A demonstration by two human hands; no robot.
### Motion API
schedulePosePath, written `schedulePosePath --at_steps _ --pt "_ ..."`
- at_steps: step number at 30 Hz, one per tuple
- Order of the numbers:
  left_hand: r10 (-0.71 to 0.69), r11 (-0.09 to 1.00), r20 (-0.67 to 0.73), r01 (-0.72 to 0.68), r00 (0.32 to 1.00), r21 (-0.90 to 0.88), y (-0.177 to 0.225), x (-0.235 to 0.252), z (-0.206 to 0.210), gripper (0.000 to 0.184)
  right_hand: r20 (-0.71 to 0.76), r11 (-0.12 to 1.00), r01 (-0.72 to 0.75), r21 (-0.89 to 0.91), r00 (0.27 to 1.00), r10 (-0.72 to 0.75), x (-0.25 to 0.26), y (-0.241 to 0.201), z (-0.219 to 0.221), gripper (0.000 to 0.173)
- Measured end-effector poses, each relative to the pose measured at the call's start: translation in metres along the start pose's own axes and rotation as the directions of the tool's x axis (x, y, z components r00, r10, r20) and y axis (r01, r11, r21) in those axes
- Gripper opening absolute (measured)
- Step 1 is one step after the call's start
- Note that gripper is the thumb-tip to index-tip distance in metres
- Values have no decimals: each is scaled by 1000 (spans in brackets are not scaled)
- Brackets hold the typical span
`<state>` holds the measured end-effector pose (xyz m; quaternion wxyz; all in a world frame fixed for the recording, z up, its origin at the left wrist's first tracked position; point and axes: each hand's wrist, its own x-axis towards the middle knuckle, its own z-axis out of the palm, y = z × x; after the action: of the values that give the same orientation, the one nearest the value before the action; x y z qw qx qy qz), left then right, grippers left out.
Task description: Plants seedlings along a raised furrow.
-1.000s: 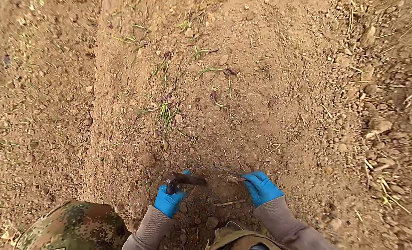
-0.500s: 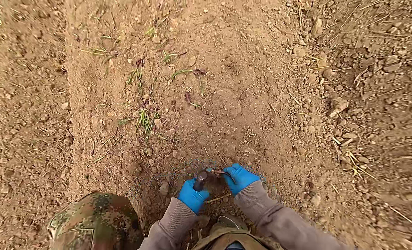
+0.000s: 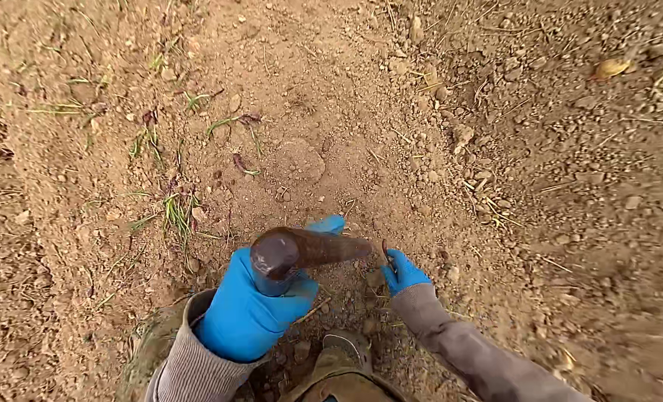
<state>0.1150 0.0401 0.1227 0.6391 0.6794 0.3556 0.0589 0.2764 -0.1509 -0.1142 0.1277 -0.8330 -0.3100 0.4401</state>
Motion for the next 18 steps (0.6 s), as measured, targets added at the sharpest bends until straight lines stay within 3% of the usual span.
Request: schedulePosePath --at_steps 1,2,5,7,9,11,13,15,16,18 --pt "-33 998 -42 35 999 45 -24 12 17 32 -30 1000 -15 -27 999 15 -1 6 -12 41" --pt "-168 976 -85 178 982 123 -45 25 37 29 -76 999 9 -42 997 -12 -2 11 -21 35" --pt "-562 768 -48 542 826 342 -119 56 77 35 -135 986 146 -85 978 -156 0 13 -37 28" --pt "-632 714 -83 620 771 325 -153 57 83 36 -104 969 217 -119 968 -229 4 4 -39 29" --pt "-617 735 -115 623 778 267 -155 49 75 21 62 970 217 -109 975 -211 9 -8 -43 35" --pt "-526 833 -136 541 840 117 -135 37 56 11 149 979 185 -85 974 -171 16 -13 -36 38" --pt "-337 942 -106 333 936 -48 -100 23 35 14 163 985 145 -89 978 -129 20 -9 -22 36" --pt "-75 989 25 78 997 -127 -64 19 18 34 171 989 111 -100 981 -93 19 -3 -15 36" --pt "-39 993 69 46 997 -110 -46 23 16 38 167 989 103 -105 982 -84 19 0 -14 36" --pt "-119 993 75 119 990 8 -27 37 24 33 89 985 122 -124 990 -111 18 1 -19 35"
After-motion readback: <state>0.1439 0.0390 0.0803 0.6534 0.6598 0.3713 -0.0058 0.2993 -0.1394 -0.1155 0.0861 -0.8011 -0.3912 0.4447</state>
